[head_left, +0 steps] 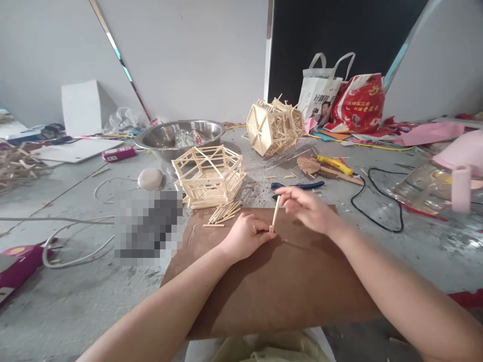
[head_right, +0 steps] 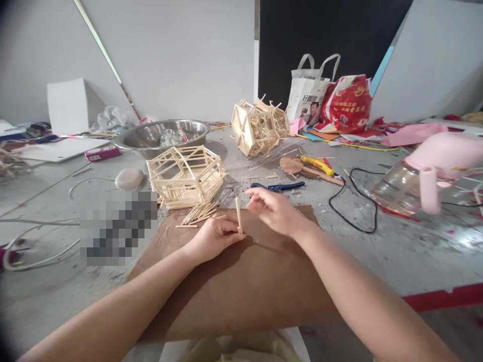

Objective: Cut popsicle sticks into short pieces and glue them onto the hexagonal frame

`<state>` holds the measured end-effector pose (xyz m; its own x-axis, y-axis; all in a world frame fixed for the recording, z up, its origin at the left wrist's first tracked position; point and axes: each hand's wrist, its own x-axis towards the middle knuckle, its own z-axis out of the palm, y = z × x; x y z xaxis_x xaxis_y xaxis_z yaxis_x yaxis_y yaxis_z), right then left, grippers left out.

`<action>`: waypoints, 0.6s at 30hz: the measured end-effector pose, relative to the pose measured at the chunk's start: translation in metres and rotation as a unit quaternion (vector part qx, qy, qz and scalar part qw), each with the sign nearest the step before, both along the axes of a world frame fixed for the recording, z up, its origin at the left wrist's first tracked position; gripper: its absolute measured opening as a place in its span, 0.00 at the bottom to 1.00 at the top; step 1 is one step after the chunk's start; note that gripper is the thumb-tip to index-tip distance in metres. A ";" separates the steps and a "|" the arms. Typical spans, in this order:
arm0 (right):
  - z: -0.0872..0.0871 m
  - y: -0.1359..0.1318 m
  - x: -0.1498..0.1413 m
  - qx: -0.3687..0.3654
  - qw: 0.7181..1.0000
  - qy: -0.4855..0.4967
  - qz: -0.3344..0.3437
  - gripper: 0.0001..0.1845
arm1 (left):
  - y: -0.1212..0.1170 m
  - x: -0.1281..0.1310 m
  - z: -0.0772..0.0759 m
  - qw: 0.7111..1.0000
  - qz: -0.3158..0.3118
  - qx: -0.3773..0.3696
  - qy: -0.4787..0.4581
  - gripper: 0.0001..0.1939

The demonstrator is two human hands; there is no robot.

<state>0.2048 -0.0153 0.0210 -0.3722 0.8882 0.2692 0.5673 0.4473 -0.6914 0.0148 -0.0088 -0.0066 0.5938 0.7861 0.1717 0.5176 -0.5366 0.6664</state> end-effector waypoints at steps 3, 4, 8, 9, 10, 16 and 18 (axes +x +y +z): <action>0.001 0.017 0.031 0.008 0.978 -0.171 -0.122 0.39 | 0.001 0.000 0.001 0.999 -0.034 0.018 0.029 0.11; -0.001 0.023 0.041 -0.014 0.961 -0.243 -0.131 0.47 | 0.001 0.000 0.001 0.998 -0.041 0.023 0.033 0.11; -0.021 0.046 0.066 -0.099 0.899 -0.410 -0.117 0.62 | 0.003 0.000 0.000 0.999 -0.037 0.013 0.016 0.12; -0.025 0.051 0.069 -0.106 0.893 -0.423 -0.109 0.61 | 0.003 -0.001 -0.001 1.000 -0.021 -0.003 0.000 0.12; -0.027 0.055 0.071 -0.107 0.891 -0.430 -0.103 0.60 | 0.004 -0.001 -0.002 1.000 -0.002 -0.023 -0.018 0.13; -0.011 0.062 0.068 -0.021 0.884 -0.455 -0.105 0.40 | 0.006 -0.005 0.001 0.986 0.078 -0.115 -0.087 0.16; 0.002 0.055 0.066 -0.010 0.884 -0.453 -0.116 0.33 | 0.006 -0.005 0.007 0.981 0.085 -0.150 -0.092 0.16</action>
